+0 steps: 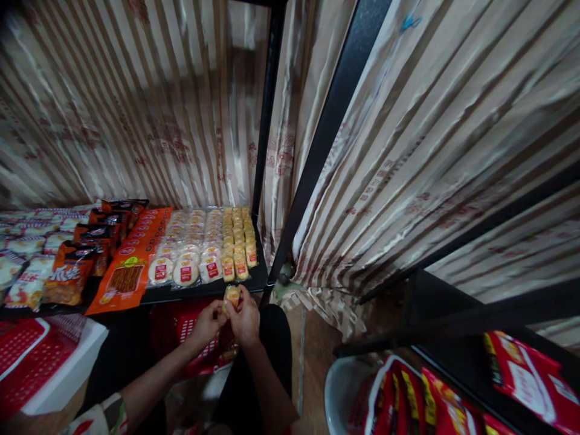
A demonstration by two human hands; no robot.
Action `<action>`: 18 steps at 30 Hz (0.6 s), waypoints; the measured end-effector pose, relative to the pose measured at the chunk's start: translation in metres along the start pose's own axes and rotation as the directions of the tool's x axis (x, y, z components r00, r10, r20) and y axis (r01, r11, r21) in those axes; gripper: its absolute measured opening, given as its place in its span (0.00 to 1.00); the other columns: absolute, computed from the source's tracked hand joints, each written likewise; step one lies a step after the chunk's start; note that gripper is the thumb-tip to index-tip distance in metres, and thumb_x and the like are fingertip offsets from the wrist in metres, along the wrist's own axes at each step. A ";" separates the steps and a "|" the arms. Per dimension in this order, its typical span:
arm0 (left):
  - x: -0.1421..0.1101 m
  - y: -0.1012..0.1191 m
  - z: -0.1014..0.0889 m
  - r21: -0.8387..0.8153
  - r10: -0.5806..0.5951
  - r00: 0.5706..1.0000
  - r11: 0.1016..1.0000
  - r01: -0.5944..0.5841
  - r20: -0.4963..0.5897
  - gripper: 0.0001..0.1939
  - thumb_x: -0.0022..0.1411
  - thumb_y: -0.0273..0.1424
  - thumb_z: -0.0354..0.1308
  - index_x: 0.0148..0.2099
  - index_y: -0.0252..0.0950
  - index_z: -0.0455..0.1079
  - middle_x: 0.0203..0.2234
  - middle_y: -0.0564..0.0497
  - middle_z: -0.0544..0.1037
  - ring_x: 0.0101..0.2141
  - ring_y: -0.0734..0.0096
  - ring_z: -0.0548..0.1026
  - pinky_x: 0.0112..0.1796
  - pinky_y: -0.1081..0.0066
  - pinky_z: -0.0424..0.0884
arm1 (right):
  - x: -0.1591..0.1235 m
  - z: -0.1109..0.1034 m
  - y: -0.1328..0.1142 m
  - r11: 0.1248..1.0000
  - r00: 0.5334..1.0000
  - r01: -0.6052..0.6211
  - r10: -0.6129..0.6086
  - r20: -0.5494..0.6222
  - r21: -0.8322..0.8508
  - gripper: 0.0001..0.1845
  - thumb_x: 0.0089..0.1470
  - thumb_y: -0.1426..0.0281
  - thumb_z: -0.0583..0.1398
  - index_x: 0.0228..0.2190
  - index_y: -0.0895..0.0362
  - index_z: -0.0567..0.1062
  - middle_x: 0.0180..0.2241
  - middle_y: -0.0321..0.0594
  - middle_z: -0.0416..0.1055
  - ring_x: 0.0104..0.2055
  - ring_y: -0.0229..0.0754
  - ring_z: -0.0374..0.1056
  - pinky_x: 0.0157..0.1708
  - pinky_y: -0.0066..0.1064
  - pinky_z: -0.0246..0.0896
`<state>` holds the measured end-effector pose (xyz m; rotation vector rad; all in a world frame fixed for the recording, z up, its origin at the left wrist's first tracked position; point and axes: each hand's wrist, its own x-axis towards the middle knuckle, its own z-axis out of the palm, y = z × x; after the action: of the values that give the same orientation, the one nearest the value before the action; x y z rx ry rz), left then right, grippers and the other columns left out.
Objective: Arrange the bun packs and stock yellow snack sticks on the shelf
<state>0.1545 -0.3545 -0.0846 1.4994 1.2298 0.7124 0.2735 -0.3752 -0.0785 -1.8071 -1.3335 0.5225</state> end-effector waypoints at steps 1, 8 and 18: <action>0.001 0.001 0.002 -0.007 0.014 1.000 1.000 -0.014 -0.010 0.07 0.51 0.31 0.50 0.34 0.35 0.65 0.24 0.55 0.72 0.28 0.72 0.70 0.32 0.73 0.65 | -0.002 0.000 0.000 1.000 1.000 0.014 -0.014 -0.019 -0.011 0.27 0.48 0.60 0.57 0.49 0.57 0.67 0.36 0.41 0.73 0.36 0.42 0.68 0.38 0.32 0.63; 0.014 0.005 0.013 0.094 0.108 0.994 0.990 -0.105 -0.026 0.07 0.56 0.30 0.48 0.35 0.35 0.67 0.28 0.52 0.75 0.30 0.73 0.72 0.35 0.73 0.68 | 0.001 0.001 -0.002 0.994 0.989 0.013 -0.029 -0.146 -0.109 0.22 0.51 0.60 0.55 0.45 0.60 0.70 0.37 0.47 0.71 0.40 0.47 0.69 0.40 0.36 0.64; 0.021 0.024 0.010 0.396 0.421 0.895 0.854 -0.337 -0.147 0.17 0.55 0.22 0.46 0.46 0.34 0.67 0.43 0.45 0.73 0.44 0.68 0.71 0.48 0.62 0.68 | 0.028 -0.004 -0.001 0.980 0.950 0.096 -0.142 -0.277 -0.174 0.26 0.55 0.61 0.51 0.51 0.63 0.64 0.41 0.51 0.67 0.46 0.50 0.63 0.46 0.43 0.61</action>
<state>0.1785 -0.3367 -0.0681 2.0530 1.2975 0.9829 0.2863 -0.3505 -0.0716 -1.8331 -1.2984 0.0817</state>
